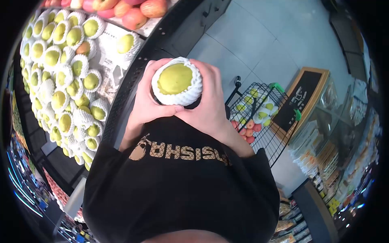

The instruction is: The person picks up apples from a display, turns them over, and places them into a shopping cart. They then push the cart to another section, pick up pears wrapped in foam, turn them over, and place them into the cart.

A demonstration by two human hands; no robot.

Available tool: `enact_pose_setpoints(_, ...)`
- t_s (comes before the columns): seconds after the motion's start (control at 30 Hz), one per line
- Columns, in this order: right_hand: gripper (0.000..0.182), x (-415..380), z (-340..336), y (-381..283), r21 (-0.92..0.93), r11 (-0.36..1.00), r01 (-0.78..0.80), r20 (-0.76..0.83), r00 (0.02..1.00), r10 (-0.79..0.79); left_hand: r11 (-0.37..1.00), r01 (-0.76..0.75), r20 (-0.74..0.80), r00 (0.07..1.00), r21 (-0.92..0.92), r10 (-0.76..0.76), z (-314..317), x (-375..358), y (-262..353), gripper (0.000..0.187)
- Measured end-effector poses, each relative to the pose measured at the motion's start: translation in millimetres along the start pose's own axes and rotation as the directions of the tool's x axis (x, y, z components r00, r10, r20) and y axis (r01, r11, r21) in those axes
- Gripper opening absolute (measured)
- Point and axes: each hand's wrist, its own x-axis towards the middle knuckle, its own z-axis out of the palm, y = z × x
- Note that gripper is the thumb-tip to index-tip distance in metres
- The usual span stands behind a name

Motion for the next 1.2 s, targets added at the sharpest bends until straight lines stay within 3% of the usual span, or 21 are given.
enact_pose_setpoints(0.07, 0.082, 3, 28, -1, 0.372, 0.915, -0.157, 0.077, 0.987, 0.138, 0.999, 0.014, -0.045, 0.999, -0.035, -0.016, -20, -11, 0, 0.092)
enact_pose_setpoints(0.1, 0.08, 7, 36, -11, 0.633, 0.723, -0.277, 0.208, 0.96, 0.186, 0.995, -0.006, -0.069, 0.998, -0.1, -0.001, -31, -18, -3, 0.094)
enact_pose_setpoints(0.13, 0.08, 12, 45, -19, 0.636, 0.717, -0.284, 0.241, 0.956, 0.165, 0.986, -0.032, -0.091, 0.996, -0.166, 0.017, -41, -25, -5, 0.096)
enact_pose_setpoints(0.2, 0.081, 18, 58, -29, 0.759, 0.402, -0.512, 0.442, 0.859, 0.259, 0.992, -0.048, -0.161, 0.987, -0.116, 0.029, -57, -42, -7, 0.098)
enact_pose_setpoints(0.27, 0.078, 21, 75, -28, 0.737, 0.382, -0.557, 0.517, 0.829, 0.212, 0.995, -0.057, -0.219, 0.975, -0.076, 0.039, -66, -55, -7, 0.1)
enact_pose_setpoints(0.33, 0.072, 23, 89, -29, 0.696, 0.07, -0.714, 0.694, 0.695, 0.191, 0.987, 0.014, -0.33, 0.943, 0.16, 0.04, -72, -63, 1, 0.11)
enact_pose_setpoints(0.37, 0.067, 24, 96, -29, 0.658, 0.078, -0.749, 0.735, 0.661, 0.152, 0.919, 0.009, -0.314, 0.941, 0.395, 0.126, -78, -66, 7, 0.114)
enact_pose_setpoints(0.4, 0.067, 26, 103, -29, 0.644, 0.082, -0.76, 0.746, 0.648, 0.151, 0.921, 0.019, -0.331, 0.936, 0.389, 0.12, -81, -68, 11, 0.114)
enact_pose_setpoints(0.47, 0.065, 30, 116, -32, 0.575, -0.176, -0.799, 0.813, 0.582, 0.015, 0.935, 0.094, -0.397, 0.916, 0.342, 0.053, -85, -70, 15, 0.106)
enact_pose_setpoints(0.5, 0.066, 32, 123, -37, 0.574, -0.209, -0.792, 0.807, 0.59, -0.021, 0.901, 0.102, -0.419, 0.903, 0.423, 0.095, -87, -70, 15, 0.103)
enact_pose_setpoints(0.53, 0.066, 34, 127, -40, 0.567, -0.204, -0.798, 0.813, 0.582, -0.021, 0.902, 0.106, -0.428, 0.899, 0.418, 0.093, -90, -71, 13, 0.103)
enact_pose_setpoints(0.6, 0.07, 38, 133, -45, 0.531, -0.344, -0.775, 0.826, 0.563, 0.005, 0.887, 0.101, -0.476, 0.867, 0.451, 0.144, -96, -71, 10, 0.096)
enact_pose_setpoints(0.73, 0.074, 45, 140, -48, 0.563, -0.21, -0.799, 0.822, 0.568, 0.042, 0.878, 0.086, -0.44, 0.885, 0.47, 0.149, -111, -71, 13, 0.09)
enact_pose_setpoints(0.8, 0.067, 59, 139, -51, 0.654, 0.133, -0.745, 0.74, 0.666, 0.092, 0.864, 0.041, -0.45, 0.865, 0.502, 0.221, -117, -65, 7, 0.09)
enact_pose_setpoints(0.83, 0.067, 69, 139, -49, 0.658, 0.136, -0.741, 0.737, 0.67, 0.088, 0.848, 0.006, -0.458, 0.843, 0.53, 0.28, -119, -61, 5, 0.089)
enact_pose_setpoints(0.9, 0.068, 98, 146, -41, 0.667, 0.648, -0.367, 0.535, 0.841, -0.074, 0.799, -0.028, -0.432, 0.83, 0.601, 0.354, -133, -45, 1, 0.089)
enact_pose_setpoints(1.0, 0.074, 147, 160, -35, 0.389, 0.921, 0.005, 0.394, 0.903, -0.171, 0.767, -0.018, -0.477, 0.774, 0.642, 0.417, -153, -14, -10, 0.084)
enact_pose_setpoints(1.03, 0.074, 159, 167, -32, 0.388, 0.921, 0.013, 0.384, 0.907, -0.174, 0.813, 0.015, -0.535, 0.761, 0.581, 0.368, -158, -2, -19, 0.083)
enact_pose_setpoints(1.1, 0.076, 181, 184, -29, 0.127, 0.969, 0.211, 0.258, 0.936, -0.238, 0.853, 0.039, -0.581, 0.747, 0.521, 0.321, -168, 17, -43, 0.083)
enact_pose_setpoints(1.13, 0.076, 190, 191, -26, 0.127, 0.968, 0.215, 0.25, 0.938, -0.241, 0.855, 0.1, -0.617, 0.735, 0.509, 0.281, -172, 25, -55, 0.082)
enact_pose_setpoints(1.2, 0.076, 202, 207, -15, -0.072, 0.97, 0.231, 0.287, 0.936, -0.202, 0.852, 0.157, -0.648, 0.721, 0.499, 0.246, -178, 33, -75, 0.081)
